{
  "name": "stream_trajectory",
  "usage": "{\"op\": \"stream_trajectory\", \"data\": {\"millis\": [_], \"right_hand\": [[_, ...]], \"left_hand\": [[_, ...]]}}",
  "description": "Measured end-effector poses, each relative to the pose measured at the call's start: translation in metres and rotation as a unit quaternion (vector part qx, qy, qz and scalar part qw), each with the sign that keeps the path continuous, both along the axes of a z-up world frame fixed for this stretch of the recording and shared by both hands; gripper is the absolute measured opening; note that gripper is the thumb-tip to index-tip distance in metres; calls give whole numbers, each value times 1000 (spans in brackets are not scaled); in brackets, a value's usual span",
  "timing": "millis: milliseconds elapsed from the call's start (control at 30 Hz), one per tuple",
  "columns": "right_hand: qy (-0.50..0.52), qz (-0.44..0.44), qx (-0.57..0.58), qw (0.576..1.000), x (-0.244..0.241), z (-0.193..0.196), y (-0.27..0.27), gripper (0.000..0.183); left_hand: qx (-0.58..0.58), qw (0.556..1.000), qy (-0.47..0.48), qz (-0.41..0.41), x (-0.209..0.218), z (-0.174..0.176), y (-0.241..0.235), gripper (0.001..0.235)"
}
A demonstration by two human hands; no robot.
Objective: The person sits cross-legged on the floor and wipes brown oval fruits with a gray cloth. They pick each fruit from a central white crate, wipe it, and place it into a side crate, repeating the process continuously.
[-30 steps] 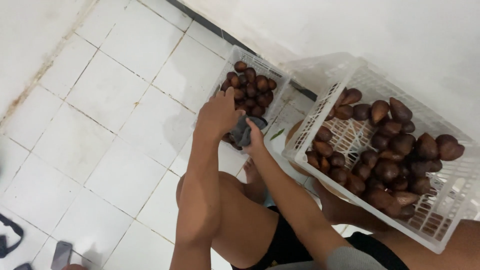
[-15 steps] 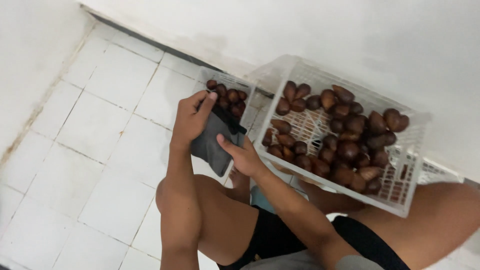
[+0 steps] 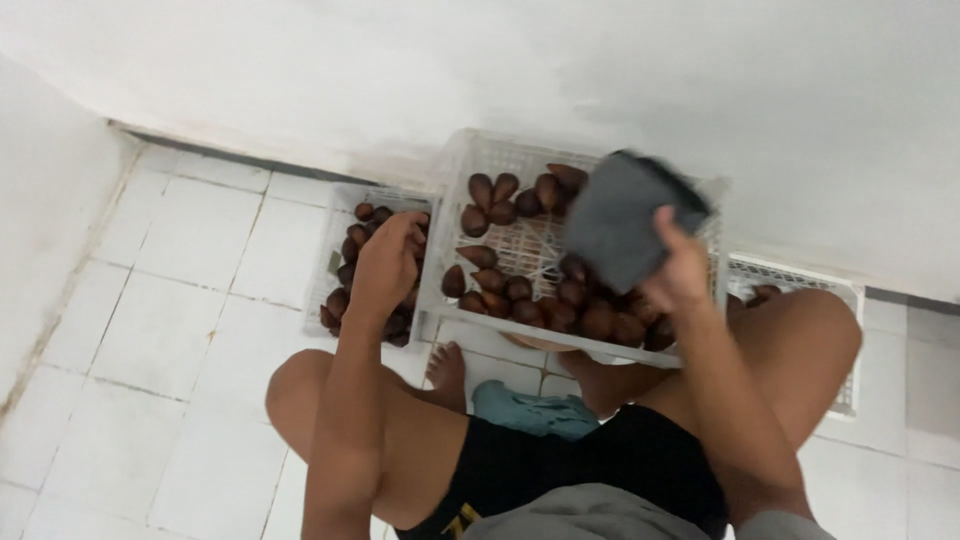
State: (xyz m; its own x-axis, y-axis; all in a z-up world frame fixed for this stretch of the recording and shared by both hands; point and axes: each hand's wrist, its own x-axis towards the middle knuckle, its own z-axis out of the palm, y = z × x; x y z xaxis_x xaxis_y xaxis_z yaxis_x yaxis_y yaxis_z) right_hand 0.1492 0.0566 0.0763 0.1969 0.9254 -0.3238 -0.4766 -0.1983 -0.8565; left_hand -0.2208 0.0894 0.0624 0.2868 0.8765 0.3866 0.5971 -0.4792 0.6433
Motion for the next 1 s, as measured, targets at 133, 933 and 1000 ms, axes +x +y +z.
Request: {"op": "stream_trajectory", "data": {"millis": [133,933,1000], "right_hand": [[36,-46,75,995,89,-9,-5,78],[289,-296,44,909,154,7,1,54],[242,-296,56,922,144,14,4,59]], "left_hand": [[-1,998,-10,-59,47,-7,7,31],[-188,972,120,-69,281,-95,35,54],[-185,978,-52,-76,276,-89,29,55]]}}
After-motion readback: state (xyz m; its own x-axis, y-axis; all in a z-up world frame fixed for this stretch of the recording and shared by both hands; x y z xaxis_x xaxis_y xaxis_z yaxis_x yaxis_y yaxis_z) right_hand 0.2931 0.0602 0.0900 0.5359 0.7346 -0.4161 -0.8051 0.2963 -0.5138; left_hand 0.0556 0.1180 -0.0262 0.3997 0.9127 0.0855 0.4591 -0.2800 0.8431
